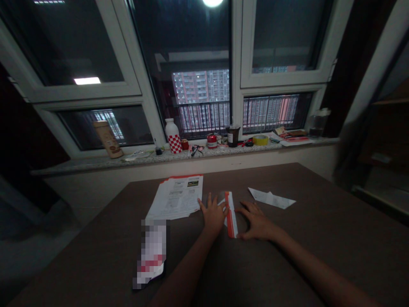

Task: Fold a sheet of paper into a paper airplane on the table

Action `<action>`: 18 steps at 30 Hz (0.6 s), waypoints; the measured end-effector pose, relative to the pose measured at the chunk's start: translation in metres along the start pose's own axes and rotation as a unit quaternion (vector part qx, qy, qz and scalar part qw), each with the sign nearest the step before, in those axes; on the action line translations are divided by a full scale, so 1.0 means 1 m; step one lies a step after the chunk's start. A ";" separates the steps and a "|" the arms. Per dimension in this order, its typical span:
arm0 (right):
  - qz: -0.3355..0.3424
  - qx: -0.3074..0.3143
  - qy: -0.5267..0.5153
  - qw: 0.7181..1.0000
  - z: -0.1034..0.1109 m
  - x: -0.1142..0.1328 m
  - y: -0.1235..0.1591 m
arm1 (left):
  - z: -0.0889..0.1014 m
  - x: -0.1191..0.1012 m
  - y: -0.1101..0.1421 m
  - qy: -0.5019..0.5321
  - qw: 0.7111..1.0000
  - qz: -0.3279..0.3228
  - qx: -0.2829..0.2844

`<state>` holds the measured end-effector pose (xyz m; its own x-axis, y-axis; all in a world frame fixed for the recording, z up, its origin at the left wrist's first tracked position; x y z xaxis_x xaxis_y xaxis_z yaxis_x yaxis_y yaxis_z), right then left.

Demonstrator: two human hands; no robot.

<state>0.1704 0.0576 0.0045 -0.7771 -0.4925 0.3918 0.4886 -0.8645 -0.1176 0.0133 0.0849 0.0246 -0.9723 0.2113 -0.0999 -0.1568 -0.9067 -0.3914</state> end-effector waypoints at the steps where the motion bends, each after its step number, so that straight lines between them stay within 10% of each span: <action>1: 0.001 0.001 0.001 1.000 0.000 0.000 0.000 | 0.000 0.000 0.000 0.001 1.000 0.000 0.002; 18: -0.014 -0.025 -0.005 1.000 -0.001 -0.006 -0.004 | -0.006 0.003 0.002 0.026 0.999 0.008 0.024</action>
<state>0.1730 0.0641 0.0015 -0.7863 -0.4672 0.4043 0.4463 -0.8820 -0.1513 0.0114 0.0854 0.0179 -0.9647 0.2137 -0.1538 -0.1502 -0.9264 -0.3452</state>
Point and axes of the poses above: each hand's wrist, its own y-axis away from the middle knuckle, its own z-axis out of the back of the hand, x = y × z, the point moved 7 cm from there along -y, towards the middle knuckle, and after that the axes turned 3 degrees about z, right-handed, at the moved point
